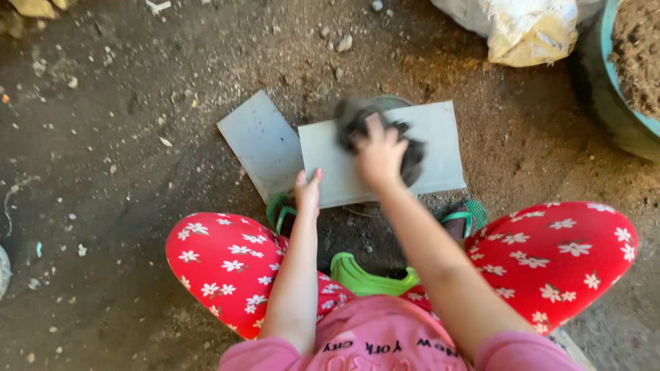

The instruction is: The person sits on the ground and wipes rectangular plates with a dark cloth. They repeatedly rub the surface of each plate, flip it over to clean the other side, and then place it on a growing stack.

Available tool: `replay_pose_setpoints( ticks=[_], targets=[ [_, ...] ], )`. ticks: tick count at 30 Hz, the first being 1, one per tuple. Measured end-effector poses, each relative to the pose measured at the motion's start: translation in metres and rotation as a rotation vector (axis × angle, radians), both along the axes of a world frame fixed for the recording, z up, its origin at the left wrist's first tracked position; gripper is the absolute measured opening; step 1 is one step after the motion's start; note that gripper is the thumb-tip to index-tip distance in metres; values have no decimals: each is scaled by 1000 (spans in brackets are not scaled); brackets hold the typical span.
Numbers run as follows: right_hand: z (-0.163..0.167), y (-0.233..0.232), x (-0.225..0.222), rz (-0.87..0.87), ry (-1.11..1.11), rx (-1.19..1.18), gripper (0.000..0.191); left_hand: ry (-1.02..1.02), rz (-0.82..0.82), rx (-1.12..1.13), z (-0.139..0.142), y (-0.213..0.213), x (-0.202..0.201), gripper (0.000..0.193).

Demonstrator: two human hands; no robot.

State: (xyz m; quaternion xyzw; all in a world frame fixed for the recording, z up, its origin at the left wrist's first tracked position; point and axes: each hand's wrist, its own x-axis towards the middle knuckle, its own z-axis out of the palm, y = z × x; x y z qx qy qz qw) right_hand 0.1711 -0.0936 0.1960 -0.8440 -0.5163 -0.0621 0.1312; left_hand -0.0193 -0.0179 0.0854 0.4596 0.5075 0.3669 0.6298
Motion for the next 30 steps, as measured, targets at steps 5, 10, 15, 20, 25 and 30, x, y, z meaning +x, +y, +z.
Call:
replay_pose_setpoints(
  ticks=[5,10,15,20,25,30],
  targets=[
    [22,-44,184,-445,171,-154,45,-46,17,-20,5,-10,2,34],
    [83,-59,254,-511,105,-70,35,-126,131,-31,4,-25,12,36],
    [124,-26,135,-162,9,-276,46,-20,124,-110,3,-41,19,35],
    [60,-30,-27,215,-64,-23,45,-122,191,-184,3,-36,21,34],
    [1,-87,72,-107,-59,144,34,-149,185,-131,5,-43,17,34],
    [33,-107,229,-431,11,-129,42,-132,265,-150,20,-20,19,34]
  ],
)
